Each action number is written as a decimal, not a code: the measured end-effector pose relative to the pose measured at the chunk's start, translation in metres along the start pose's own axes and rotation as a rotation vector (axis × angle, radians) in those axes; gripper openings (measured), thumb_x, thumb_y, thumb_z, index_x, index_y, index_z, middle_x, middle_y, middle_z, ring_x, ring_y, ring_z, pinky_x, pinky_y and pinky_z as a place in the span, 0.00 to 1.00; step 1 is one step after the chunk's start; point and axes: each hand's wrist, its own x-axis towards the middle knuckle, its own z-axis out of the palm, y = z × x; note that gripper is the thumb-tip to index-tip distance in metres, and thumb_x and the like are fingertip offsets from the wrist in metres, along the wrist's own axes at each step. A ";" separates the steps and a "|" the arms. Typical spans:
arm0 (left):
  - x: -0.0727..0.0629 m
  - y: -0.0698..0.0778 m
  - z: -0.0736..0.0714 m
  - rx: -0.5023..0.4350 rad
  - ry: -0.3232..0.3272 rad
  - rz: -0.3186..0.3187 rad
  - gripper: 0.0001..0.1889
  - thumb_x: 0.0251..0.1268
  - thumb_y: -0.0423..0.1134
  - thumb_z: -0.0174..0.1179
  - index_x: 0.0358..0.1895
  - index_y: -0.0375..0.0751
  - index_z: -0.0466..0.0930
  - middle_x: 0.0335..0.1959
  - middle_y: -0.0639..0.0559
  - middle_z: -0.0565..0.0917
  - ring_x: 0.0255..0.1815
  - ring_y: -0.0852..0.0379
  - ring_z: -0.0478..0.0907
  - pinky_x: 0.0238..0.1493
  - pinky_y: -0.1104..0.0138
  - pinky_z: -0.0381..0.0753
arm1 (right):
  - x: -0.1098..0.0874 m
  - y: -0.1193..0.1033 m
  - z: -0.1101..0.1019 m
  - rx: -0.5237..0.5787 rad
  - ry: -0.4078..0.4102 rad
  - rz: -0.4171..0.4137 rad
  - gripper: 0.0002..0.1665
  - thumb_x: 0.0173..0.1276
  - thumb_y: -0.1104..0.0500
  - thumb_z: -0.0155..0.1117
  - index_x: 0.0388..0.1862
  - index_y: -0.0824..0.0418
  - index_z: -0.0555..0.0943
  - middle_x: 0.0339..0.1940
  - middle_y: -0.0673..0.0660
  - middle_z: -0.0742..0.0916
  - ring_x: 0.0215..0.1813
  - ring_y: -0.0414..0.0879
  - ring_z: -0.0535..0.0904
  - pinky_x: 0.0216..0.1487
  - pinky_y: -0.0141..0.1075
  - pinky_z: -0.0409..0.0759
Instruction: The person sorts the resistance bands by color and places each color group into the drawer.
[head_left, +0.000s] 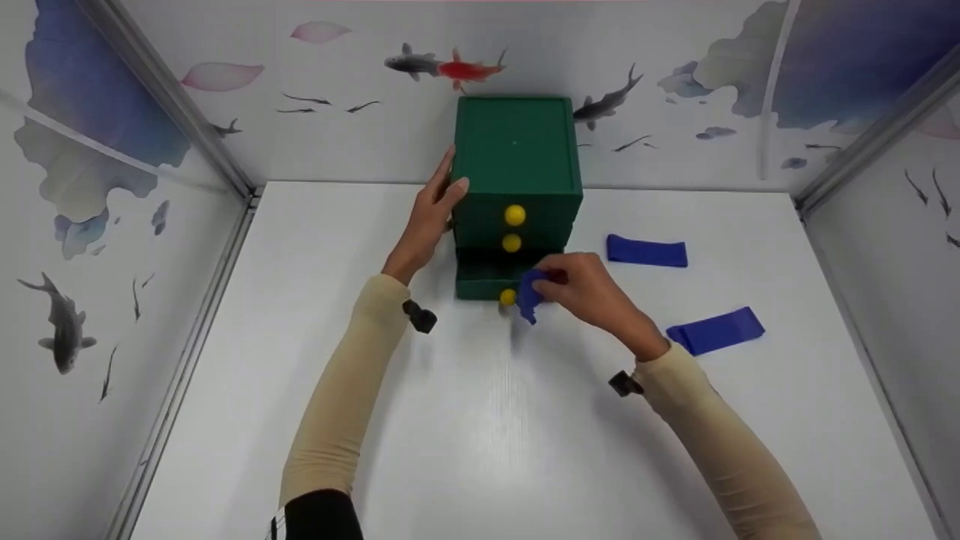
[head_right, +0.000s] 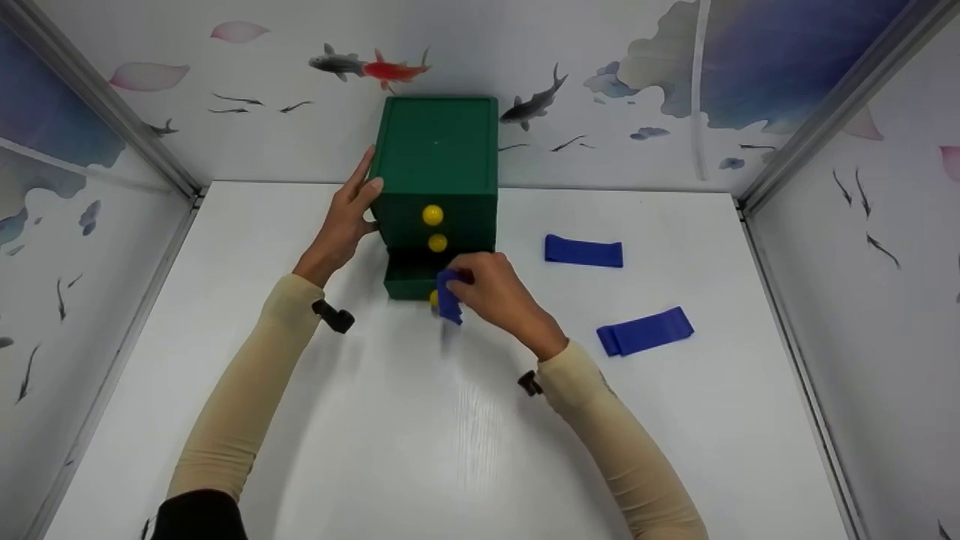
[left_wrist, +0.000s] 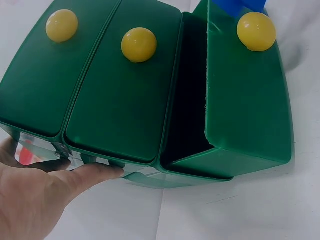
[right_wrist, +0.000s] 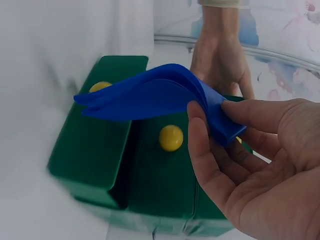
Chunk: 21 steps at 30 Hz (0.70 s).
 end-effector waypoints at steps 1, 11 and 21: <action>0.000 0.000 0.000 0.004 0.001 0.000 0.38 0.85 0.65 0.54 0.90 0.82 0.47 0.95 0.61 0.47 0.94 0.43 0.52 0.84 0.27 0.60 | 0.004 -0.004 0.002 0.011 -0.006 -0.003 0.09 0.82 0.64 0.69 0.53 0.61 0.92 0.46 0.57 0.94 0.42 0.49 0.87 0.50 0.37 0.91; -0.001 0.002 -0.002 -0.005 0.009 -0.012 0.38 0.84 0.67 0.55 0.89 0.84 0.48 0.95 0.59 0.49 0.94 0.42 0.54 0.83 0.27 0.61 | 0.040 -0.027 0.022 0.126 -0.006 0.009 0.12 0.82 0.58 0.70 0.57 0.60 0.92 0.50 0.57 0.93 0.47 0.51 0.88 0.56 0.44 0.92; -0.002 0.001 -0.001 -0.011 -0.008 0.004 0.38 0.84 0.66 0.54 0.89 0.84 0.47 0.95 0.58 0.49 0.93 0.43 0.54 0.84 0.28 0.61 | 0.049 0.026 0.046 0.340 0.222 0.063 0.08 0.80 0.63 0.70 0.51 0.66 0.90 0.49 0.63 0.92 0.47 0.54 0.90 0.52 0.35 0.93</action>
